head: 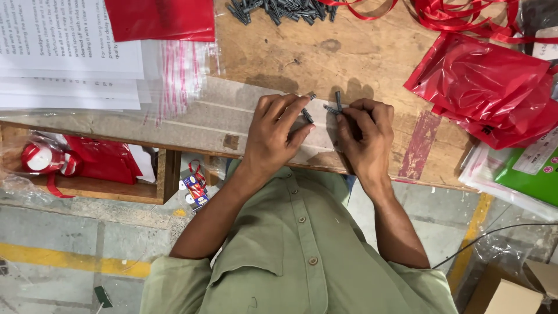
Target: Packaging small plastic hardware components into red plastic bags on an assembly workbench.
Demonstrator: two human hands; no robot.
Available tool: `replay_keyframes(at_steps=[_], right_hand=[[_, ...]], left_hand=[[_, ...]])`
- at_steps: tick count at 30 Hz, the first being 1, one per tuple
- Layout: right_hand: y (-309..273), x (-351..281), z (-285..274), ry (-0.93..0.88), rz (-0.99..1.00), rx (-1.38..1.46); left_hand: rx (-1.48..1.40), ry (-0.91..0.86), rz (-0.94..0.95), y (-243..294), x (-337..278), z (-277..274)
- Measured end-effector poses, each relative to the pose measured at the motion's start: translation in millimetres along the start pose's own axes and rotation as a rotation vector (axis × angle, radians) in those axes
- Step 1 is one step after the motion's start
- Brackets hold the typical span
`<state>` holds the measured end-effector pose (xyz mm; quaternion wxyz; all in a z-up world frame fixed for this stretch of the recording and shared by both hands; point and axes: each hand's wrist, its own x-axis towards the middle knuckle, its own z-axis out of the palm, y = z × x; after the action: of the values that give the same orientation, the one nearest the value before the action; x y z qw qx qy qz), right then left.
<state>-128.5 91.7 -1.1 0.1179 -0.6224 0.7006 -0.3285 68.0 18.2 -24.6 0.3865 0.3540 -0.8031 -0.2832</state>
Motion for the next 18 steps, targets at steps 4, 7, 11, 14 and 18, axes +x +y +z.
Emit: replay_keyframes(at_steps=[4,7,11,14,18], right_hand=[[-11.0,4.9,0.9,0.014,0.002,0.012],[-14.1,9.6,3.7,0.009,-0.014,0.025],[-4.9,9.4,10.0,0.013,0.001,0.003],[-2.3,9.2,11.4,0.045,0.008,-0.013],[-5.3,9.7,6.2,0.067,0.018,-0.013]], left_hand=[[0.004,-0.01,0.02,-0.8,1.1,-0.3],[-0.003,-0.014,0.015,-1.0,0.2,0.7],[-0.02,-0.006,-0.022,1.2,0.6,0.9],[-0.019,0.022,-0.026,-0.2,-1.6,2.3],[0.017,0.03,-0.058,-0.7,-3.0,7.7]])
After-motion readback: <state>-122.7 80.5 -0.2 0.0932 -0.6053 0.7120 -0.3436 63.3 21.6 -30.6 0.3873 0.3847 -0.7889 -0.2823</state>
